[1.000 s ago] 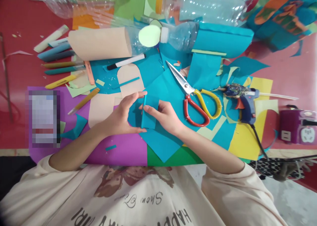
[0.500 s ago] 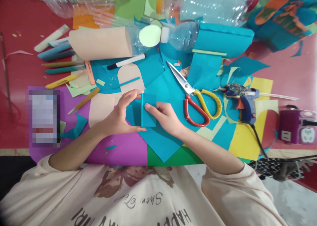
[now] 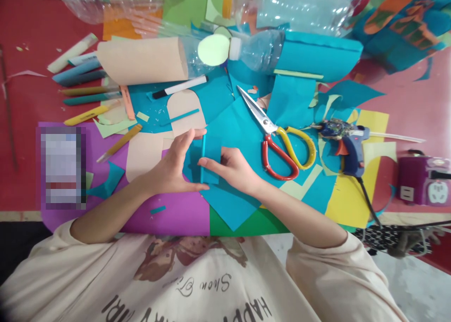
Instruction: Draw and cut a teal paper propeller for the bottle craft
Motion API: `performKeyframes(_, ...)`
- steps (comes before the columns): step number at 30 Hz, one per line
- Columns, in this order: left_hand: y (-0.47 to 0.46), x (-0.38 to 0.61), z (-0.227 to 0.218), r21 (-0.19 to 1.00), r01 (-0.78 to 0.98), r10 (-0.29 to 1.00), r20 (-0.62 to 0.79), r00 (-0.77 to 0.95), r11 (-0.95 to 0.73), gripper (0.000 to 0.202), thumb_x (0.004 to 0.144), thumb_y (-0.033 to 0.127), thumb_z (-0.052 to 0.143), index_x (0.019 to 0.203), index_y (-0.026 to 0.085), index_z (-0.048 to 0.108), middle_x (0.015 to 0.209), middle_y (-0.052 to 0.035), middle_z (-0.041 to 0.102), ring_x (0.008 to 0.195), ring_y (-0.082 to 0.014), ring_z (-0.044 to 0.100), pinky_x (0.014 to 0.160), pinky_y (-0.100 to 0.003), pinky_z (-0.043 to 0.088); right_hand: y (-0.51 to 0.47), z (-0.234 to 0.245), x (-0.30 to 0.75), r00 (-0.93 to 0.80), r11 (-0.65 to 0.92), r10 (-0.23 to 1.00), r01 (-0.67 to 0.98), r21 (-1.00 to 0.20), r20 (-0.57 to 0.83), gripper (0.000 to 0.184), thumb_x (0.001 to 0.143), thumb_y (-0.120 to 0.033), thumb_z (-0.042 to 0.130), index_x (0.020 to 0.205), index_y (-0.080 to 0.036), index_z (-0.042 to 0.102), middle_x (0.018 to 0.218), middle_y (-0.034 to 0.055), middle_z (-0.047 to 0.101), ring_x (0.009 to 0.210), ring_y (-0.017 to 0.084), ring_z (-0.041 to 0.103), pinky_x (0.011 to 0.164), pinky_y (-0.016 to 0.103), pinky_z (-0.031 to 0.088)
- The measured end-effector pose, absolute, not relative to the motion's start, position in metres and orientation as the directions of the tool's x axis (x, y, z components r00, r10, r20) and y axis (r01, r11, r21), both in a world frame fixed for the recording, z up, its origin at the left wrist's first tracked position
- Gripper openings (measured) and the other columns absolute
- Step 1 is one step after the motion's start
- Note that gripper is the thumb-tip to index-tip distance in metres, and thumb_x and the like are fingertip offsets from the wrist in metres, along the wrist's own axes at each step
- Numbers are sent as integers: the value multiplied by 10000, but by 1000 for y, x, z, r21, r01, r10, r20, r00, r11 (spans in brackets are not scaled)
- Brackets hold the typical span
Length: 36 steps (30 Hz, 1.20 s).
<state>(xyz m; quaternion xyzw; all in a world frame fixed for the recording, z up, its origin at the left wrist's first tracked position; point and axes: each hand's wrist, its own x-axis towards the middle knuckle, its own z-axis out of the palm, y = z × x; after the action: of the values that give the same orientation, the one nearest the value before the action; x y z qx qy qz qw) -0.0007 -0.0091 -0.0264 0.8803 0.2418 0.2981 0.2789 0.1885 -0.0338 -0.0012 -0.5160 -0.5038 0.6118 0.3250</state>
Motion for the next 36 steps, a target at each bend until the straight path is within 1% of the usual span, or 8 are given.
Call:
performKeyframes(4,-8,-1,-26,683,240,592,342,729,-690,1133,774,633,634,1522,298,-148,1536,-185,283,1411,-358,334,1097,-549,394,-34,-3,192,-321,-281,898,113,-953,-303,452,768,-621,638,764,-181,738,580,-6,579,533,110,472,490,251,394)
performKeyframes(10,-5,-1,-24,695,221,589,346,731,-684,1101,796,605,632,1527,292,-130,1501,-180,360,1360,-343,412,1077,-541,405,-31,0,191,-373,-289,886,20,-957,-275,411,779,-591,648,732,-187,713,714,17,714,635,128,613,620,253,494)
performKeyframes(13,-4,-2,-24,673,237,602,378,703,-701,1089,793,599,641,1533,291,-96,1475,-173,389,1333,-339,440,1063,-536,419,-31,2,190,-336,-315,888,47,-948,-312,489,729,-662,653,627,-185,622,626,7,669,530,111,572,506,239,461)
performKeyframes(16,-4,-3,-25,656,251,611,402,682,-712,1097,780,603,657,1536,293,-75,1480,-174,376,1338,-335,433,1062,-527,426,-33,2,189,-280,-352,894,43,-935,-349,549,669,-675,699,527,-202,457,470,-45,511,394,82,471,384,226,379)
performKeyframes(22,-6,-2,-24,612,305,614,390,687,-730,1022,826,566,620,1542,247,-36,1453,-196,392,1327,-334,436,1053,-517,435,-32,4,186,-237,-330,910,88,-940,-342,595,623,-667,737,502,-215,370,410,-81,397,348,74,453,349,214,333)
performKeyframes(27,-8,-1,-24,589,338,617,371,694,-734,1026,831,486,647,1535,270,-68,1455,-185,389,1332,-345,423,1052,-529,430,-32,2,186,-252,-382,887,74,-921,-388,583,586,-655,767,529,-212,393,449,-81,441,356,76,472,344,209,358)
performKeyframes(33,-7,-1,-27,619,277,597,398,696,-735,1038,835,502,638,1534,266,-92,1483,-187,366,1365,-341,395,1076,-537,406,-33,-1,190,-371,-386,852,30,-922,-369,514,715,-683,654,677,-177,570,617,-2,631,424,86,542,421,227,443)
performKeyframes(36,-7,0,-28,618,276,601,410,686,-736,1054,823,524,645,1534,272,-92,1468,-177,384,1350,-333,413,1068,-522,421,-33,0,190,-395,-380,844,36,-924,-363,519,728,-688,635,702,-172,596,613,-4,623,431,88,542,434,230,445)
